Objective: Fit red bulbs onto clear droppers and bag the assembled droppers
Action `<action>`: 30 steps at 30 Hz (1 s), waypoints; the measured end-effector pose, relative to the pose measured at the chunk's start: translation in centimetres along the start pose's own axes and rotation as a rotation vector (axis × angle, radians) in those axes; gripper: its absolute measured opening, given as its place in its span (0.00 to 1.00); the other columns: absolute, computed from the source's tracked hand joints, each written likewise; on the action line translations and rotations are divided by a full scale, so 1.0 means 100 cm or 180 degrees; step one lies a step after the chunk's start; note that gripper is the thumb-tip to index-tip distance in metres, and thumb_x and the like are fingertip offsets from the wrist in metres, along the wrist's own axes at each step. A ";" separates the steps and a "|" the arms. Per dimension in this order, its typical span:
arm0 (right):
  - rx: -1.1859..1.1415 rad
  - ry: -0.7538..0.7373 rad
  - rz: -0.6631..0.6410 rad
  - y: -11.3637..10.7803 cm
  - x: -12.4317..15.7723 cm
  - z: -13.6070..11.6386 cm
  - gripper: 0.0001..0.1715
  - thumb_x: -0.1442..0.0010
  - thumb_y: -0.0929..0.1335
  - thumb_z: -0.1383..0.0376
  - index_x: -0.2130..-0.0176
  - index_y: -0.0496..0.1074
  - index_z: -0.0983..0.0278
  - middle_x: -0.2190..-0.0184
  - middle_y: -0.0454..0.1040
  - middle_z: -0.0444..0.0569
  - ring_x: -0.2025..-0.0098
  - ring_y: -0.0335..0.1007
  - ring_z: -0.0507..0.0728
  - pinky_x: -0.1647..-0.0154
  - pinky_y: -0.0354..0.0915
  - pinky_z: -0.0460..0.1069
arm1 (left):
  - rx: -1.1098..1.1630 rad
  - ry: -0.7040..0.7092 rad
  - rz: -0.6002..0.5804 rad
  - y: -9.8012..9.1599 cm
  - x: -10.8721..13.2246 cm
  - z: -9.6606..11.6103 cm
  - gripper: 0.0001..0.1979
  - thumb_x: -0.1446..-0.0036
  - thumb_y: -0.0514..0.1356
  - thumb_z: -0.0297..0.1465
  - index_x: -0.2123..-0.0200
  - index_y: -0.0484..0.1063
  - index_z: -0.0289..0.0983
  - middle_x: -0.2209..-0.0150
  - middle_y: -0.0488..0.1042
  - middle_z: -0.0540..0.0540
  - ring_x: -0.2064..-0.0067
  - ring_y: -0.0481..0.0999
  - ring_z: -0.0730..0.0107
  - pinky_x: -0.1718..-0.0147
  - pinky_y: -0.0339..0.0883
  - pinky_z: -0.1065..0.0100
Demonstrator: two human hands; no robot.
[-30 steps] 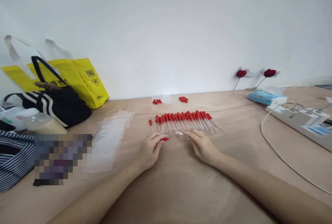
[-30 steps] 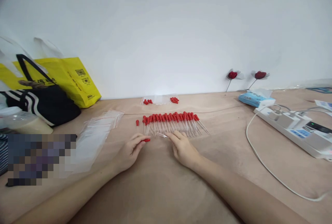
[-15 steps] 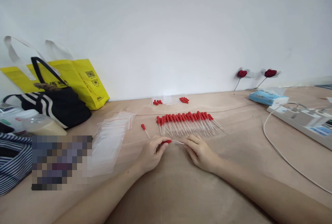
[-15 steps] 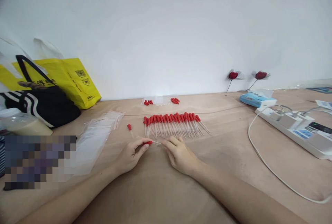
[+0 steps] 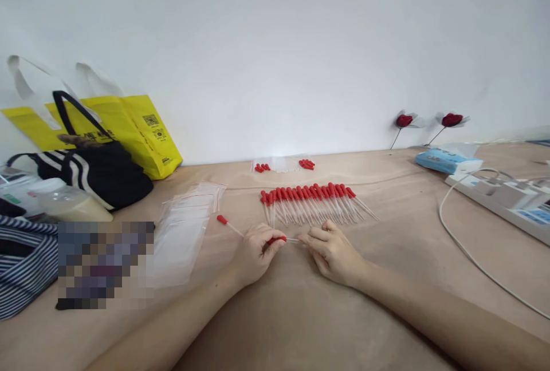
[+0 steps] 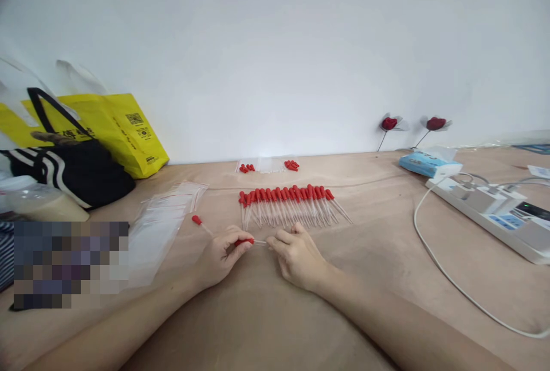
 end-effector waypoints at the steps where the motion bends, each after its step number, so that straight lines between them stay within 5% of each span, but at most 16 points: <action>1: 0.0007 -0.0018 0.0011 0.000 0.000 0.000 0.16 0.45 0.58 0.75 0.60 0.69 0.67 0.74 0.67 0.48 0.74 0.57 0.51 0.69 0.50 0.49 | -0.0053 0.0058 -0.0022 0.001 0.000 0.002 0.09 0.44 0.52 0.33 0.70 0.70 0.37 0.74 0.72 0.47 0.69 0.69 0.69 0.64 0.61 0.65; 11: -0.0067 -0.0172 0.0160 -0.006 -0.002 -0.007 0.14 0.43 0.57 0.73 0.64 0.69 0.68 0.75 0.68 0.47 0.74 0.56 0.51 0.69 0.49 0.49 | -0.0257 0.0511 -0.0138 0.006 0.000 0.018 0.09 0.43 0.50 0.32 0.69 0.69 0.37 0.72 0.74 0.48 0.68 0.69 0.69 0.62 0.58 0.64; 30: -0.0360 -0.0182 0.0066 -0.002 -0.004 -0.006 0.13 0.40 0.56 0.71 0.65 0.68 0.67 0.75 0.67 0.48 0.73 0.58 0.52 0.69 0.53 0.48 | -0.0310 0.0678 -0.0089 0.007 0.000 0.027 0.09 0.44 0.52 0.30 0.71 0.70 0.36 0.74 0.73 0.48 0.68 0.69 0.70 0.63 0.58 0.64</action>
Point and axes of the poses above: each hand's wrist, its own x-axis away from the middle knuckle, its own y-axis out of the palm, z = x × y, the point moved 9 cm from there along -x, towards the middle knuckle
